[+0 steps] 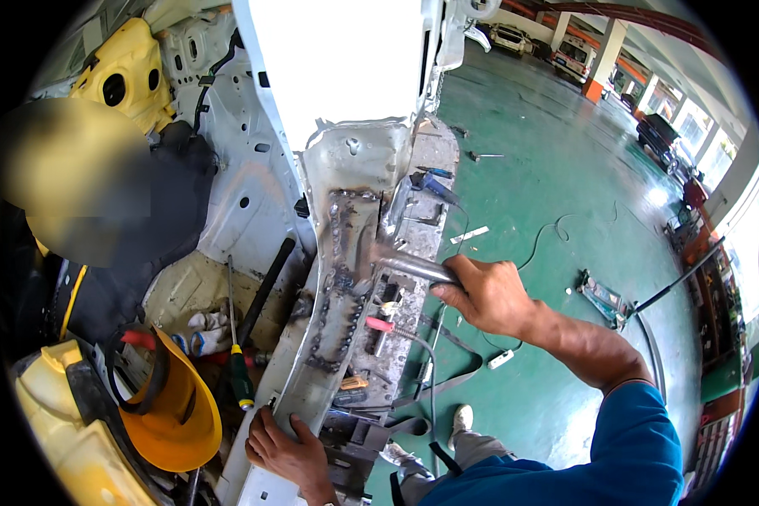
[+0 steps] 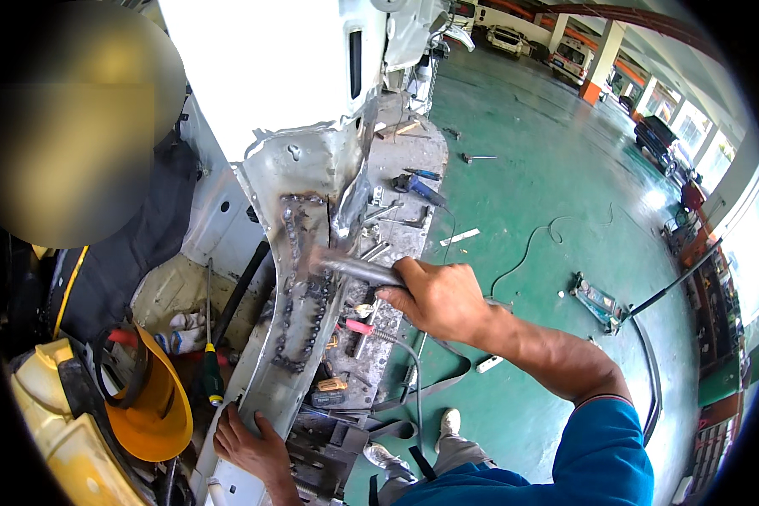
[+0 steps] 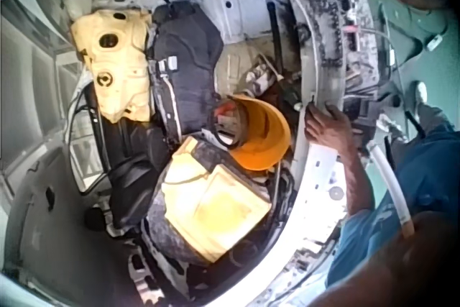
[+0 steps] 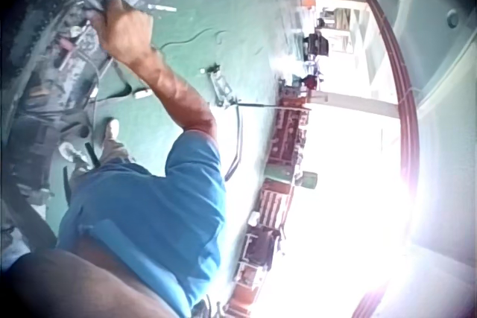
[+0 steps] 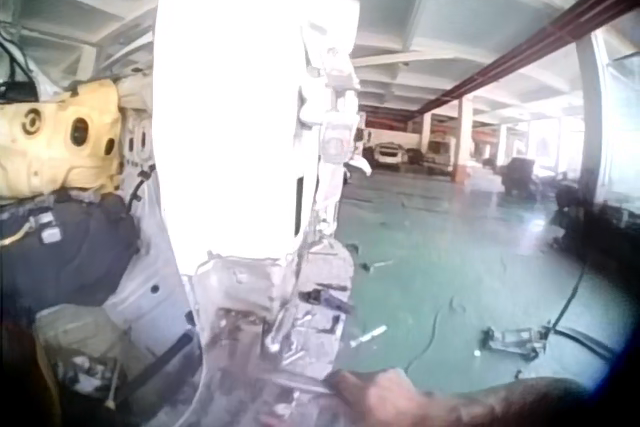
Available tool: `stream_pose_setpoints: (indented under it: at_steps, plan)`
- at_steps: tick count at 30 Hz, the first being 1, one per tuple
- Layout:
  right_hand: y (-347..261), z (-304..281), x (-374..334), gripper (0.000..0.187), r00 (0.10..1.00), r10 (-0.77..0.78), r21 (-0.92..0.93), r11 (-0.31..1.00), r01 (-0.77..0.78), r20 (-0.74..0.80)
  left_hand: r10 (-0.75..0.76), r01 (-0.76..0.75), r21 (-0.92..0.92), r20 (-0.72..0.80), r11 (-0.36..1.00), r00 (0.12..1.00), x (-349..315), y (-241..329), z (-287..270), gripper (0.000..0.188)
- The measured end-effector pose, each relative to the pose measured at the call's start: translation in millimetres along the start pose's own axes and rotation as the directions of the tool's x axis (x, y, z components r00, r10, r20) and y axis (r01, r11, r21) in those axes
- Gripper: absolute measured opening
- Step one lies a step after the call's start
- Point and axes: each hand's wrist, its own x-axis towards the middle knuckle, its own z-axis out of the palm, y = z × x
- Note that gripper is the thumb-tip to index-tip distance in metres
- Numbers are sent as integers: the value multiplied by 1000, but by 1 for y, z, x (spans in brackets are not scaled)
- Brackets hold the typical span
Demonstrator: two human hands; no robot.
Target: The person welds a section of a car frame using a welding torch and filler rod. They repeatedly put on and remove a yellow welding mask while working on the same seam area.
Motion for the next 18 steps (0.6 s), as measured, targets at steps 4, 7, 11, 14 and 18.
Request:
stream_pose_setpoints:
  at_steps: [4,7,11,14,18]
  plan:
    - [-30,-24,1,41,961,-275,72,958,276,-19,9,-8,49,-4,999,1000,-2,-1,1,40]
    - [10,-7,-1,46,967,-254,-52,966,255,20,25,-25,44,-16,999,1000,-3,-1,1,40]
    - [3,4,-1,45,999,-12,-34,999,14,52,-10,10,23,4,1000,1000,-1,5,-1,41]
    - [-11,-15,0,48,974,-223,71,973,221,27,-4,4,25,-19,1000,1000,-2,0,0,42]
    - [21,-5,5,48,981,-176,-53,982,180,77,23,-22,26,-25,999,999,-1,-2,0,42]
